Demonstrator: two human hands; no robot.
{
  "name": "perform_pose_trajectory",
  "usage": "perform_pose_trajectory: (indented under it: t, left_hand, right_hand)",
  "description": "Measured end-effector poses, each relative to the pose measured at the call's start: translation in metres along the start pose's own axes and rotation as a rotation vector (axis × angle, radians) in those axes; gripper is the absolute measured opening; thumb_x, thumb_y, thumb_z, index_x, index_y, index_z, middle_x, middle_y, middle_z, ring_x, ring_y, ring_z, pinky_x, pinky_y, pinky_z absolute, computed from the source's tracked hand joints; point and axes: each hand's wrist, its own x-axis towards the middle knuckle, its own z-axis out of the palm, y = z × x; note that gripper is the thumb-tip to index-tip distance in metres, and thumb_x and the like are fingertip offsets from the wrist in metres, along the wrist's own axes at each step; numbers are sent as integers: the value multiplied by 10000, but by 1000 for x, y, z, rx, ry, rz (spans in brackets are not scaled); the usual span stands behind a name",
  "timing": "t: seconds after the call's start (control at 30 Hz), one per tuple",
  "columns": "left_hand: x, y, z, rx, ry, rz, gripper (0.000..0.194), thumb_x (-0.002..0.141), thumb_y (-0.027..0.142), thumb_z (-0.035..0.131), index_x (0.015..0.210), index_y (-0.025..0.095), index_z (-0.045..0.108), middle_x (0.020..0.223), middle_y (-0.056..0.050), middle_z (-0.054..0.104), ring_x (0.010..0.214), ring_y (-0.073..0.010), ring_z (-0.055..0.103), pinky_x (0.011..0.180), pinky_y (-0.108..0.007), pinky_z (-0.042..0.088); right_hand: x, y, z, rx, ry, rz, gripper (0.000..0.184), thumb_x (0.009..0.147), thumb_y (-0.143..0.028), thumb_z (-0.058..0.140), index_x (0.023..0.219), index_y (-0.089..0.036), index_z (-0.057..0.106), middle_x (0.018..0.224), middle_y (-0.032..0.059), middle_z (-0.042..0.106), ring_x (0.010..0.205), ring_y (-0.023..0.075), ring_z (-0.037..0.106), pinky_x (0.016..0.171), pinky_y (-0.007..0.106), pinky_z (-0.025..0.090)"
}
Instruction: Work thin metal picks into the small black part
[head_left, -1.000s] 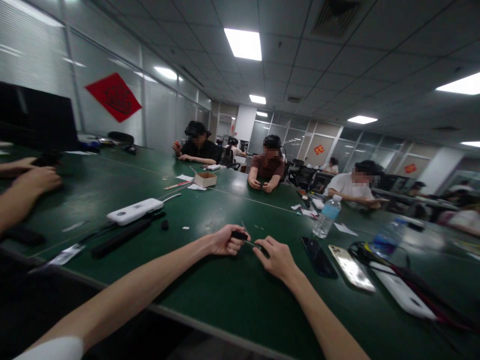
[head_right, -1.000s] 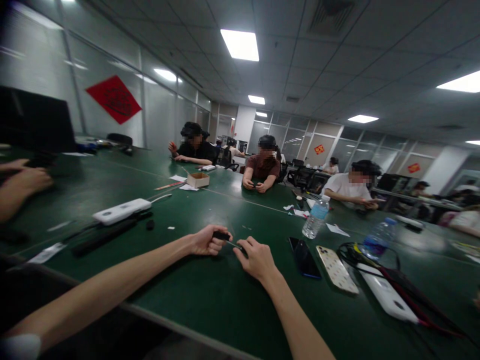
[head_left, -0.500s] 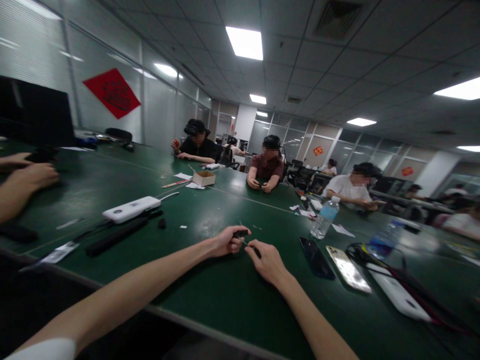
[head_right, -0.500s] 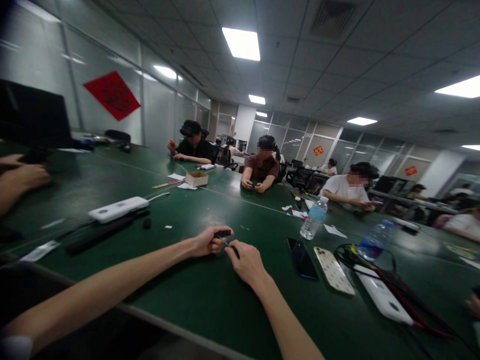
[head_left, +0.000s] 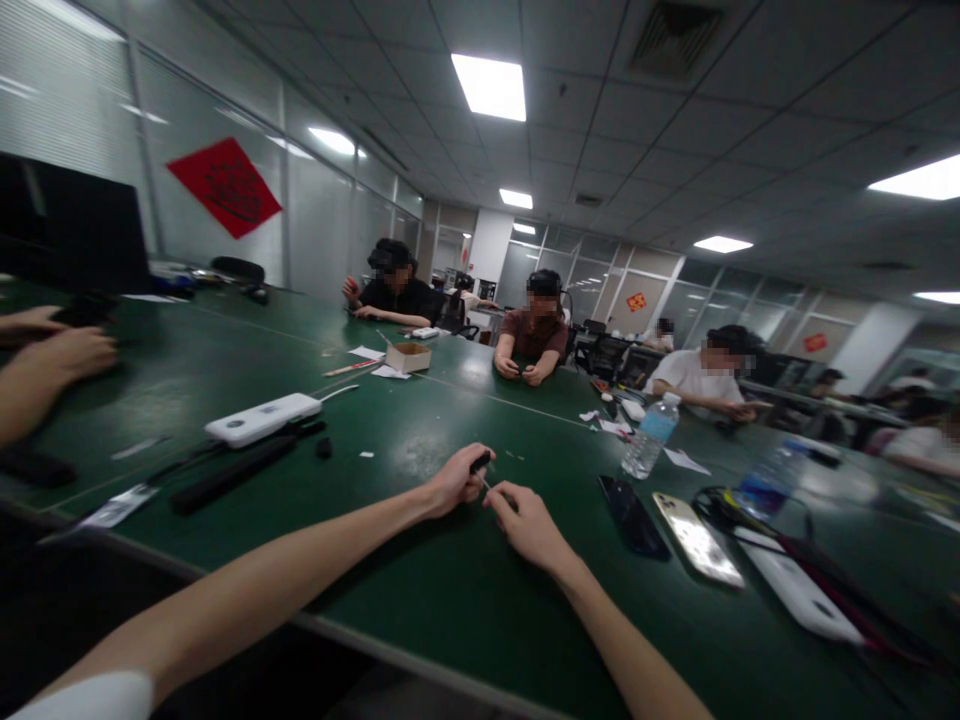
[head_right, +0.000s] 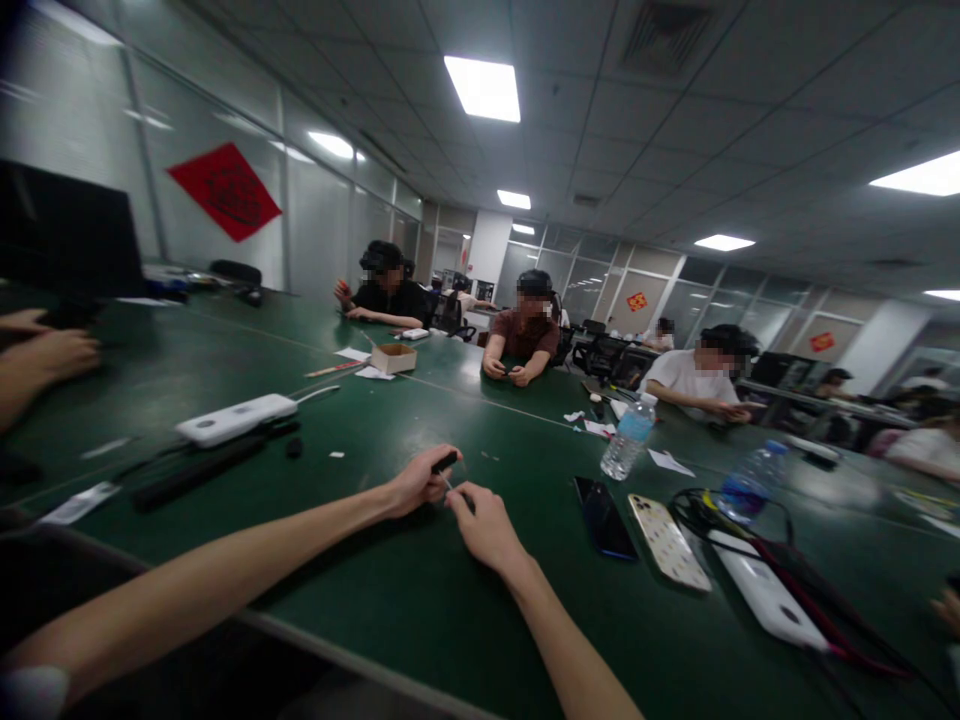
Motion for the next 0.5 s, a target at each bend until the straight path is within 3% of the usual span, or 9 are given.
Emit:
perform_pose_trajectory:
  t: [0.07,0.17,0.5]
  left_hand:
    - [2,-2,2,0,44,66,320,803,484,437,968,215,488,472,102,254,338,-48,185,353,-167,161]
    - [6,-6,5,4,131,135,348,806,509,418,975,213,487,467,102,275,333,-49,186,342,-163,158]
    - [16,-20,13,180,413,246,339,822,475,389,973,194,503,462,80,370,357,-86,336,351,-182,232]
  right_hand:
    - [2,0,6,230,-102,167,363,882,-500,342,894,-204,553,558,-57,440,377,58,367,389,175,295]
    - [3,-1,16,505,-167,319,387,851,-564,354,940,-216,498,560,-90,363,319,21,222,316,139,205]
    - [3,-1,51,705,29,390,342,833,-549,405,872,-211,439,557,-91,367,307,13,262,280,113,215]
